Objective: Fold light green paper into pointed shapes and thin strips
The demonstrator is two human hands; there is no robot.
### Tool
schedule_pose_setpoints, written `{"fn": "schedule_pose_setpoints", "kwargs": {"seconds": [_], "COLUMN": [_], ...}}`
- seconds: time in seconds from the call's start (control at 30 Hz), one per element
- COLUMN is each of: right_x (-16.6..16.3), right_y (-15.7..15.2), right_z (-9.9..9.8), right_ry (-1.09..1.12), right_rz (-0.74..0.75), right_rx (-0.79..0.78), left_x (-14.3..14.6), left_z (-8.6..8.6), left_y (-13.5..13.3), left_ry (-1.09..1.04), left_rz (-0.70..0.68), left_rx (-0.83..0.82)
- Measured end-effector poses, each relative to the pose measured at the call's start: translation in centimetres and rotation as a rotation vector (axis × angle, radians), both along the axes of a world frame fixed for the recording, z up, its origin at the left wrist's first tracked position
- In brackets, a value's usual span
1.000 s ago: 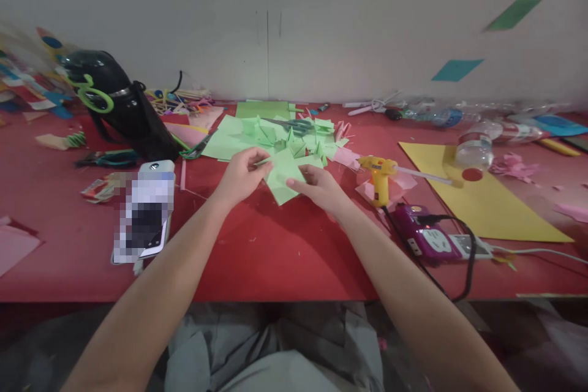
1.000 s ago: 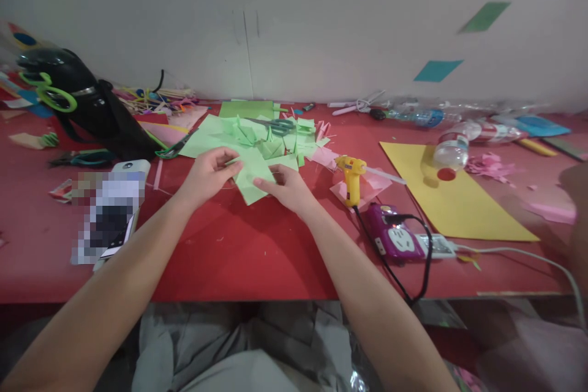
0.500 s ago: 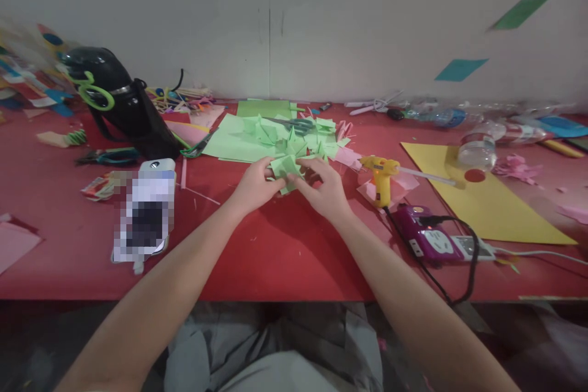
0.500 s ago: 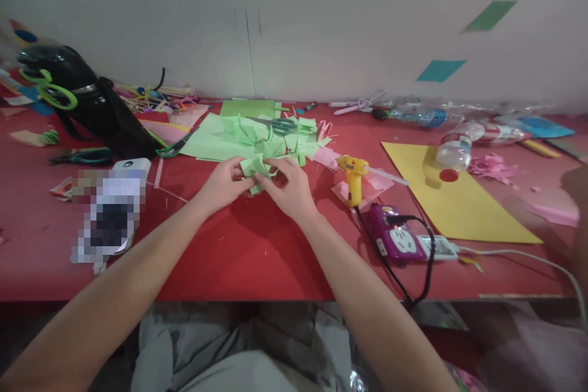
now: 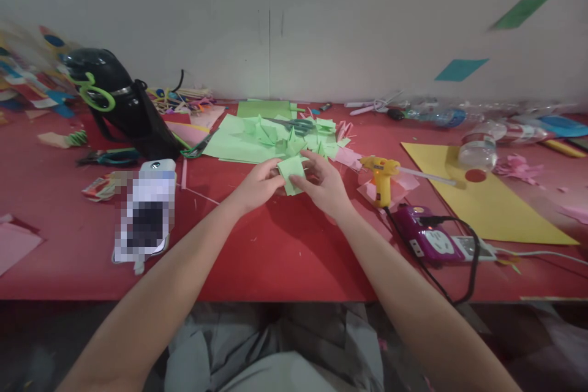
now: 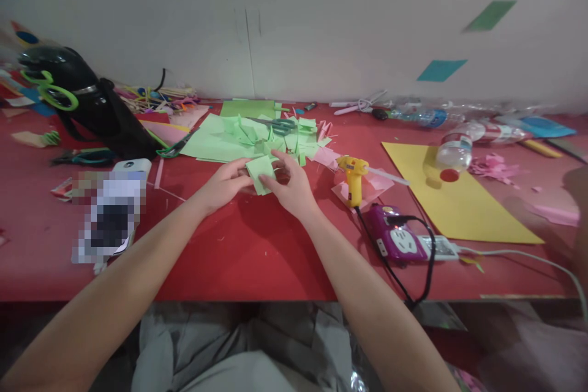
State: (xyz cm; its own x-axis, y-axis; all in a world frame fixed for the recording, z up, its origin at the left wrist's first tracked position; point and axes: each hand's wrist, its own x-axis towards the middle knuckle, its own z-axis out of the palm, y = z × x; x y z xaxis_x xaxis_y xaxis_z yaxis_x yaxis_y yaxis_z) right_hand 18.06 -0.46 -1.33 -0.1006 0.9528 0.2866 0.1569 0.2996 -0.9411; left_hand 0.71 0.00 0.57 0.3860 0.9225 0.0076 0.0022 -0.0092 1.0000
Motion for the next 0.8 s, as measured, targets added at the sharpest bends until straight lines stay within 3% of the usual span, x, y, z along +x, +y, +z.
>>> {"fn": "schedule_pose_setpoints", "kwargs": {"seconds": [0.2,0.37,0.8], "right_x": [-0.17,-0.20,-0.18], "right_y": [-0.28,-0.43,-0.44], "right_z": [0.57,0.55,0.76], "right_ry": [0.006,-0.030,-0.055], "right_rz": [0.037,0.046,0.070], "right_rx": [-0.057,-0.091,-0.128], "left_x": [-0.22,-0.31,-0.30], "left_z": [-0.10,-0.36,-0.60], "left_y": [0.04,0.23,0.17], "left_ry": [0.070,0.077,0.060], "left_rz": [0.061,0.127,-0.013], "left_rx": [0.131,0.124,0.159]}}
